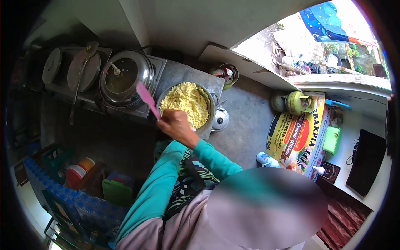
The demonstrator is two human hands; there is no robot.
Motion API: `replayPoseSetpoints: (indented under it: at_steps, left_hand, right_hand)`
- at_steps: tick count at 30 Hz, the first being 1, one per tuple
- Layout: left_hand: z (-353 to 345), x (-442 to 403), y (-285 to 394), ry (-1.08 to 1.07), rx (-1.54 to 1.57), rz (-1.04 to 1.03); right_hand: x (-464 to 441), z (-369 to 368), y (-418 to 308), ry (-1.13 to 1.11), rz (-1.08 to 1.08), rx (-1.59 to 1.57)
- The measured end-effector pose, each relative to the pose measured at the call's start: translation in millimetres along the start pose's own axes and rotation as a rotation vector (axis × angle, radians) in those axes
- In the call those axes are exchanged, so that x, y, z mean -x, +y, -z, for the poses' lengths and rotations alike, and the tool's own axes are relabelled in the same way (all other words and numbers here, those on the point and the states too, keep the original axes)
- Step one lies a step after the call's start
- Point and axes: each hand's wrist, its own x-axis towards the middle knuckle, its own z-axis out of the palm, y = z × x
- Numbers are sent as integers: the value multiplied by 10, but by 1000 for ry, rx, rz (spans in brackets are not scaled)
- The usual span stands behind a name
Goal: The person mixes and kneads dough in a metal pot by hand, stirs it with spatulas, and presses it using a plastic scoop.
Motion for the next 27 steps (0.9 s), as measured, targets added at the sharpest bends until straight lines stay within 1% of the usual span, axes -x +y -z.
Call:
replayPoseSetpoints:
  at_steps: [2,4,5,6,7,8,9,10,12,13,14,17,18,20,21,22,23,24,26,27]
  left_hand:
    - [-57,17,-87,97,-25,-91]
    - [-102,78,-120,119,107,-120]
    - [-113,125,-127,115,225,-117]
    - [-13,-70,-170,-66,379,-25]
    - [-53,52,-150,-3,455,-11]
    - [-62,190,-155,3,454,-7]
    - [-40,236,-188,-54,454,-18]
    - [-21,283,-210,-113,454,-30]
    - [21,374,-272,-117,447,-44]
    - [46,406,-286,-123,474,-25]
    - [62,433,-303,-129,505,-8]
    - [133,473,-306,-161,567,-26]
    - [142,462,-322,-195,579,-28]
    - [118,430,-299,-177,577,-15]
    - [108,411,-289,-144,589,-16]
    - [96,416,-281,-108,603,-16]
    - [88,424,-278,-103,624,-25]
    - [78,415,-292,-104,631,-24]
    - [75,409,-300,-99,634,-46]
    - [87,398,-311,-133,649,-51]
  right_hand:
    - [367,98,505,70,-202,-277]
    - [691,279,1052,105,-488,-443]
    - [878,371,1379,134,-424,-295]
    - [1023,454,1622,165,-357,-149]
    - [1109,516,1696,225,-352,98]
    - [1200,544,1761,283,-347,344]
    - [1243,594,1733,271,-412,373]
    - [1233,600,1706,272,-412,370]
    - [1167,612,1650,265,-445,589]
    - [1099,623,1663,264,-299,641]
    - [1004,642,1686,260,-290,646]
    - [626,608,1863,209,-114,806]
    - [500,609,1872,204,-115,807]
    - [277,647,1868,126,-28,974]
    - [180,665,1911,118,-25,980]
    - [103,671,1971,45,-9,1056]
    - [72,668,2020,-28,7,1129]
    - [92,679,2036,-34,11,1130]
    - [204,747,2055,-128,66,1222]
    - [384,745,2142,50,326,1234]
